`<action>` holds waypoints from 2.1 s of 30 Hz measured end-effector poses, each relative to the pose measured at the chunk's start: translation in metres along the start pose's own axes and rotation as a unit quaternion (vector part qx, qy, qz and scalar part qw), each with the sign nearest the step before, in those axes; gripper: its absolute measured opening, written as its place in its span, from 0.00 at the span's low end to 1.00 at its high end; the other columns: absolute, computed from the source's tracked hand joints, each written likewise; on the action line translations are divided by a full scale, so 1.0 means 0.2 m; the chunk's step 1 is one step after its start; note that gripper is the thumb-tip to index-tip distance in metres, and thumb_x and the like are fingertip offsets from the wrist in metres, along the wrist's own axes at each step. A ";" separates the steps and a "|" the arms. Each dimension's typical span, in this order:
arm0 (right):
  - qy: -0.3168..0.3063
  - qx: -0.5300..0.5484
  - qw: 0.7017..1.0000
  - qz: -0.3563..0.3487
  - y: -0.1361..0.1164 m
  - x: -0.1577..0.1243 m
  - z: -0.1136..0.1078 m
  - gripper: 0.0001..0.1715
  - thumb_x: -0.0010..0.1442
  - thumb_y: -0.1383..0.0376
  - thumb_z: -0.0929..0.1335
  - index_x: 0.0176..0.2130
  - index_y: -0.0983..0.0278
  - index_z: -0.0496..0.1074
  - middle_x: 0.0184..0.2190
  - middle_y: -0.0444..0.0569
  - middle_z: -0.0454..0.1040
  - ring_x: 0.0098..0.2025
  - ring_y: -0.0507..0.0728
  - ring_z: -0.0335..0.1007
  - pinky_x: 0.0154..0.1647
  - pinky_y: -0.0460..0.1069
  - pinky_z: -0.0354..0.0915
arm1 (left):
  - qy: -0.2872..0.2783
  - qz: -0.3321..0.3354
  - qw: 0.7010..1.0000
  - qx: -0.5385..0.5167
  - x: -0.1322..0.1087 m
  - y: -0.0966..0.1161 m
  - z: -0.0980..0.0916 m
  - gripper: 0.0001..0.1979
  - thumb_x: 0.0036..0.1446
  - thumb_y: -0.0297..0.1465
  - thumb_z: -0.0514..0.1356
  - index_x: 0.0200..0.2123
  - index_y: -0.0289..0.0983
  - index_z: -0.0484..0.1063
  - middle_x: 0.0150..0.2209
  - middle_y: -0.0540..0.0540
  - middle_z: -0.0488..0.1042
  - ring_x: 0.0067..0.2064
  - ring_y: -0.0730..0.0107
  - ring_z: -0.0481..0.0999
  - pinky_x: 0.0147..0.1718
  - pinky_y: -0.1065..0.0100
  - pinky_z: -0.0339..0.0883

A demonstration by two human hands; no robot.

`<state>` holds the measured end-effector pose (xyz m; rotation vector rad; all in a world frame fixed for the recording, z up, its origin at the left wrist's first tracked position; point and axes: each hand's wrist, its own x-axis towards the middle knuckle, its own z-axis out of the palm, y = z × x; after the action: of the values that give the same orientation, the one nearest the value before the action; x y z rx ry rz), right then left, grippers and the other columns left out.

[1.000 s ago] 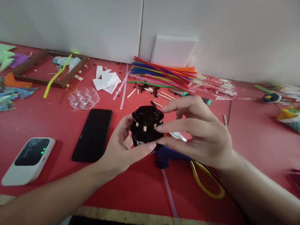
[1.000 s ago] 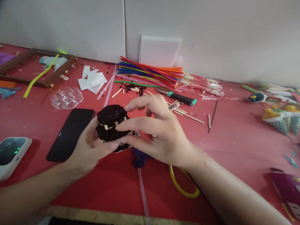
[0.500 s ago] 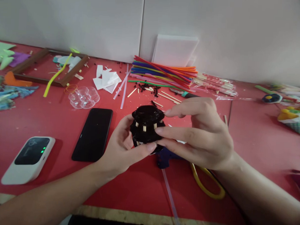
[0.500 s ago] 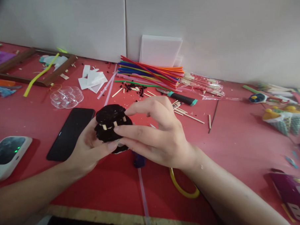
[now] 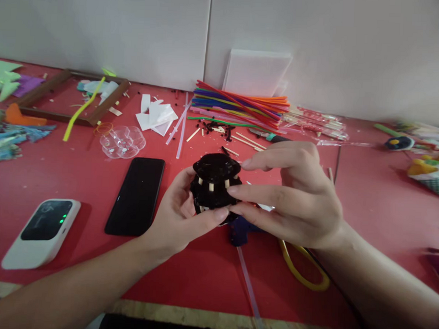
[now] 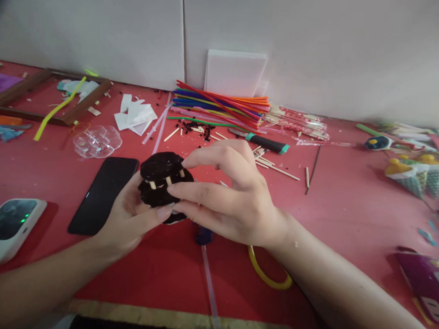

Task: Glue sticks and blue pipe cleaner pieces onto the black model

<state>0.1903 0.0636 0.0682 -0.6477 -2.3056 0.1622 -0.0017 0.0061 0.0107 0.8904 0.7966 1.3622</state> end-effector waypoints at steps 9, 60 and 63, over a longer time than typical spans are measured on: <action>0.079 0.039 0.996 -0.026 0.01 -0.03 0.01 0.12 0.54 0.63 0.77 0.38 0.49 0.76 0.42 0.49 0.76 0.43 0.65 0.74 0.42 0.62 0.72 | 0.015 0.022 0.999 0.022 0.00 0.00 0.00 0.26 0.47 0.29 0.75 0.48 0.43 0.69 0.47 0.47 0.79 0.49 0.60 0.81 0.50 0.60 0.75; -0.343 -0.198 0.879 0.266 0.36 -0.06 -0.05 0.16 0.66 0.68 0.61 0.44 0.63 0.76 0.44 0.53 0.80 0.44 0.61 0.74 0.38 0.51 0.61 | 0.111 -0.091 0.968 -0.207 0.13 0.03 -0.06 0.09 0.56 0.32 0.66 0.40 0.36 0.77 0.42 0.46 0.81 0.45 0.63 0.81 0.41 0.67 0.78; -0.430 -0.112 0.864 0.238 0.21 -0.03 -0.09 0.13 0.67 0.58 0.64 0.38 0.62 0.74 0.36 0.49 0.79 0.36 0.59 0.73 0.34 0.50 0.59 | 0.139 -0.104 0.957 -0.232 0.14 0.03 -0.06 0.07 0.57 0.30 0.65 0.40 0.36 0.77 0.42 0.46 0.82 0.45 0.65 0.81 0.44 0.68 0.77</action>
<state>0.2245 0.0954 0.0653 -1.5051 -2.9745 0.5039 -0.0141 0.0359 0.0109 0.2443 0.7142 1.4206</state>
